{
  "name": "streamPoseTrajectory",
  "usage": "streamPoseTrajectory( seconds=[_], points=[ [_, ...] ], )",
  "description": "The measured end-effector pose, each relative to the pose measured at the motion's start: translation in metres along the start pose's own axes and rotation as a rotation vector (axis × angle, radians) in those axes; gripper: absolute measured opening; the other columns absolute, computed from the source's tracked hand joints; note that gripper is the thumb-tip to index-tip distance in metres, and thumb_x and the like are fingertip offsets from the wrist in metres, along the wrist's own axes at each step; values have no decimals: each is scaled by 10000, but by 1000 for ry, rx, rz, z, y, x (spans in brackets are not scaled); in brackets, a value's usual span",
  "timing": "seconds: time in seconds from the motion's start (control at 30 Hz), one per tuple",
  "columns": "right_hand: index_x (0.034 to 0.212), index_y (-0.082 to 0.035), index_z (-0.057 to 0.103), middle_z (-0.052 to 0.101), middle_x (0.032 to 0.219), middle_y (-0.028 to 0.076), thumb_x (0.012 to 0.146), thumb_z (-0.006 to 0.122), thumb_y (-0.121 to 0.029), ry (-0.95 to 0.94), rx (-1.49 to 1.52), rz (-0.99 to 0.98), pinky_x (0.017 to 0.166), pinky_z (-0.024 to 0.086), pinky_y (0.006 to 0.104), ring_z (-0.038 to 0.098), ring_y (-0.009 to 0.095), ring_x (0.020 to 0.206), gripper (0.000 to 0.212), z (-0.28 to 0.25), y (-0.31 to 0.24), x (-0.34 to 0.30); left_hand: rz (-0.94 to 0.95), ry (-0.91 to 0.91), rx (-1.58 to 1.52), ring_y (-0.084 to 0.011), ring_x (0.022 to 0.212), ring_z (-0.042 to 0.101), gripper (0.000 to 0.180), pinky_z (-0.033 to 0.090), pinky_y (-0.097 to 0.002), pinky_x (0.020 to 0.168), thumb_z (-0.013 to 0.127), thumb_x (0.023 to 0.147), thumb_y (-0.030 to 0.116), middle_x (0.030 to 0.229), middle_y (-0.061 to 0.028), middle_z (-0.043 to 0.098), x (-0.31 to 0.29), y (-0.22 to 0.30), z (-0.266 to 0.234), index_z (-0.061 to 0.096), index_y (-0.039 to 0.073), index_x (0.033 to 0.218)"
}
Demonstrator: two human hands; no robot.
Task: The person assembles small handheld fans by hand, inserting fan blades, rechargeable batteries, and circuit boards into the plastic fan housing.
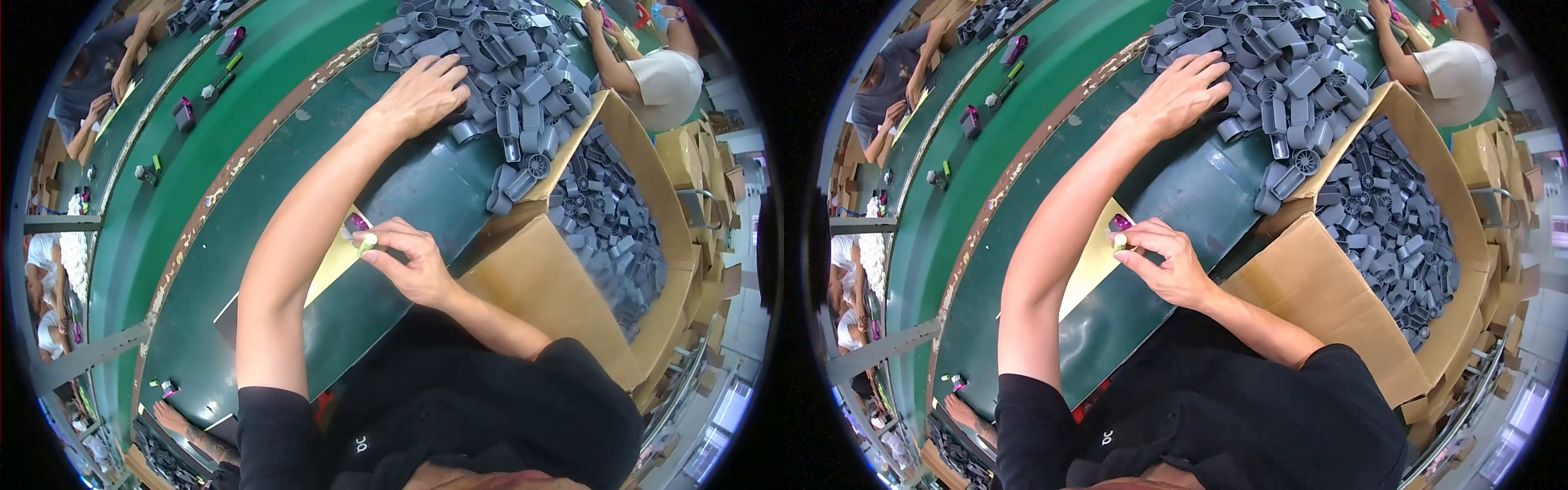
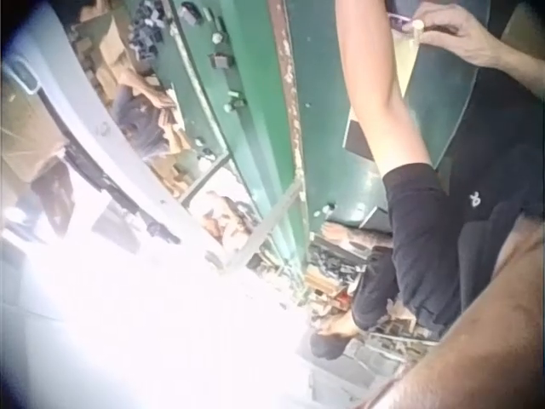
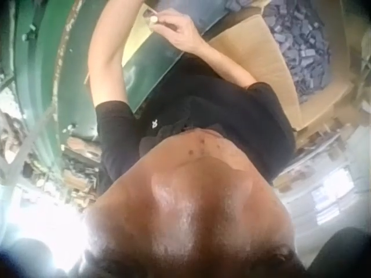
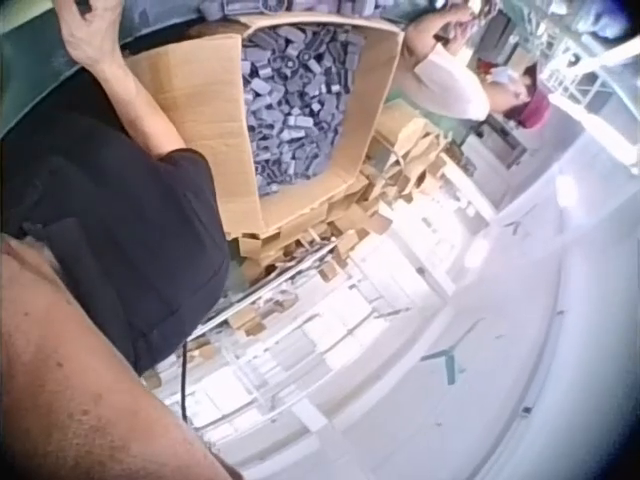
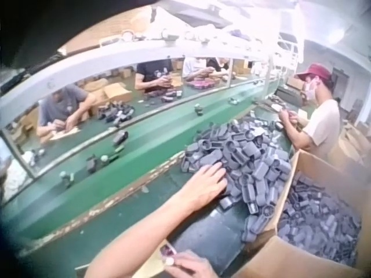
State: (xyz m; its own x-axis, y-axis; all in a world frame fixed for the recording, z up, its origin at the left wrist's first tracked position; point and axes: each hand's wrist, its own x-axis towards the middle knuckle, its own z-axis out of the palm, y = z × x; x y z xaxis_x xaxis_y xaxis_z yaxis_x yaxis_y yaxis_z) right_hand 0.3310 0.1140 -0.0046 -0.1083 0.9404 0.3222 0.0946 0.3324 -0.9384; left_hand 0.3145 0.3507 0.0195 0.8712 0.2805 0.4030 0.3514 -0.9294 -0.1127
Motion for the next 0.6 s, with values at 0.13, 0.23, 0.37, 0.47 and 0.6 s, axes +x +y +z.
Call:
streamPoseTrajectory(
  seconds=[0.13,0.23,0.37,0.47,0.6],
  points=[
    [1089,28,706,735,889,102,906,759,-21,15,227,161,757,542,279,675,126,837,197,-3,-4,1,-108,329,-176,-353,1293,588,417,464,-464,1083,812,827,162,1325,-173,629,-35,13,-26,602,10,1153],
    [1095,16,673,730,903,55,915,748,-12,-3,347,232,751,551,268,679,107,820,197,-1,-11,12,-702,653,-811,-269,893,746,337,592,-362,827,788,915,180,994,-140,718,-87,30,-61,561,2,1089],
    [1056,17,685,720,1008,62,897,754,10,-171,320,130,790,551,275,672,113,872,174,7,-31,30,-1035,1014,-1267,-167,869,700,365,582,-300,750,733,957,85,1055,-114,670,-169,69,-109,466,-16,1185],
    [1074,31,683,679,1073,72,883,760,37,-298,390,125,806,548,282,666,131,921,206,29,-47,36,-1238,1089,-1230,-119,780,656,377,536,-253,684,737,959,105,999,-75,653,-230,110,-124,479,-5,1211],
    [1075,20,698,711,966,50,880,782,17,-375,423,348,816,552,259,674,109,889,212,71,-52,38,-1401,1249,-1305,-69,750,578,266,469,-216,641,717,981,117,946,-13,617,-250,160,-139,544,55,1174]
  ],
)
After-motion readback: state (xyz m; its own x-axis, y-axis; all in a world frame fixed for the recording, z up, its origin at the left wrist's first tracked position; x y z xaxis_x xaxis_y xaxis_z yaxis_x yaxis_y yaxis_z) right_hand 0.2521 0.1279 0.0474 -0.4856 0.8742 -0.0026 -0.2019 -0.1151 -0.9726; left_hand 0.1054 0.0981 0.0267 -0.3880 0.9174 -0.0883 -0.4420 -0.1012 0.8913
